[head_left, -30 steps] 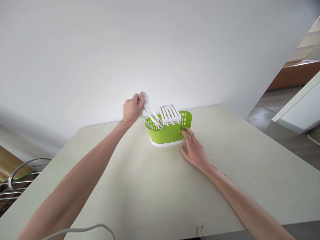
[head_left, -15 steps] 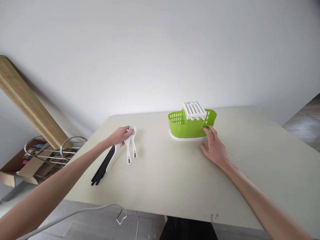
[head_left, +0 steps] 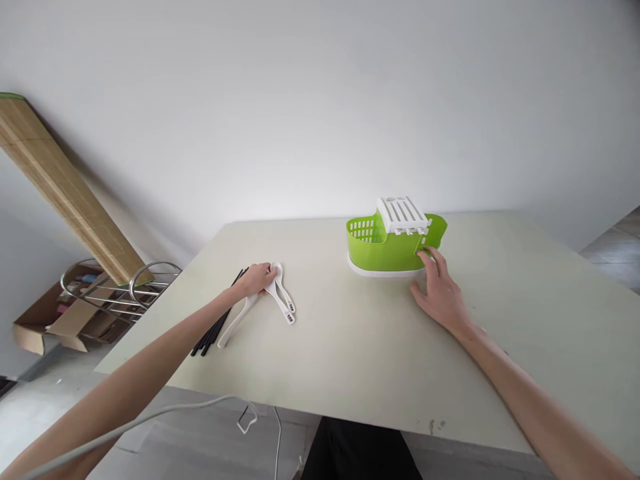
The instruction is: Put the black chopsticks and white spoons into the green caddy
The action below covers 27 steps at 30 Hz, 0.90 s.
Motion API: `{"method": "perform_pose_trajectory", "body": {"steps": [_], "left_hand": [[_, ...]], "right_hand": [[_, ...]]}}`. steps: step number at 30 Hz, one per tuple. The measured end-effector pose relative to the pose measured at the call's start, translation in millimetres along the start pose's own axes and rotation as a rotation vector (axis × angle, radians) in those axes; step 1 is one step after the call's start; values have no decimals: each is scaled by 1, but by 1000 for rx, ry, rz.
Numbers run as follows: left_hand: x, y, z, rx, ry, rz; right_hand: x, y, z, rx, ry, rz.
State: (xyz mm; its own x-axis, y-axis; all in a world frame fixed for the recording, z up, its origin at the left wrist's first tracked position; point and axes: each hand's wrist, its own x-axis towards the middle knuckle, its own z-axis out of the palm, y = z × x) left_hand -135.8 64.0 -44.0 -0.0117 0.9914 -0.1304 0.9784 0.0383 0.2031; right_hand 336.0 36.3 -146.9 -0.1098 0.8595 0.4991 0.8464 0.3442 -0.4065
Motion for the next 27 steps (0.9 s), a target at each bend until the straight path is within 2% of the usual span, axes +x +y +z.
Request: {"method": "perform_pose_trajectory", "body": {"steps": [3,10,13,17,21,27], "left_hand": [[-3,-1,6,29,4,-9],[-10,6,16,105,140,-141],[-8,11,10,98,130,-175],[-12,16,-10,70,152,-157],[-41,10,-11,42,275,-107],[-107,-12,36,8,219,-148]], "right_hand": [[0,0,0,-3,-5,1],[1,1,-1,2,-11,9],[1,1,-2,0,-22,10],[1,2,-3,4,-18,-4],[1,2,-3,6,-26,6],[2,0,-4,-4,-36,17]]}}
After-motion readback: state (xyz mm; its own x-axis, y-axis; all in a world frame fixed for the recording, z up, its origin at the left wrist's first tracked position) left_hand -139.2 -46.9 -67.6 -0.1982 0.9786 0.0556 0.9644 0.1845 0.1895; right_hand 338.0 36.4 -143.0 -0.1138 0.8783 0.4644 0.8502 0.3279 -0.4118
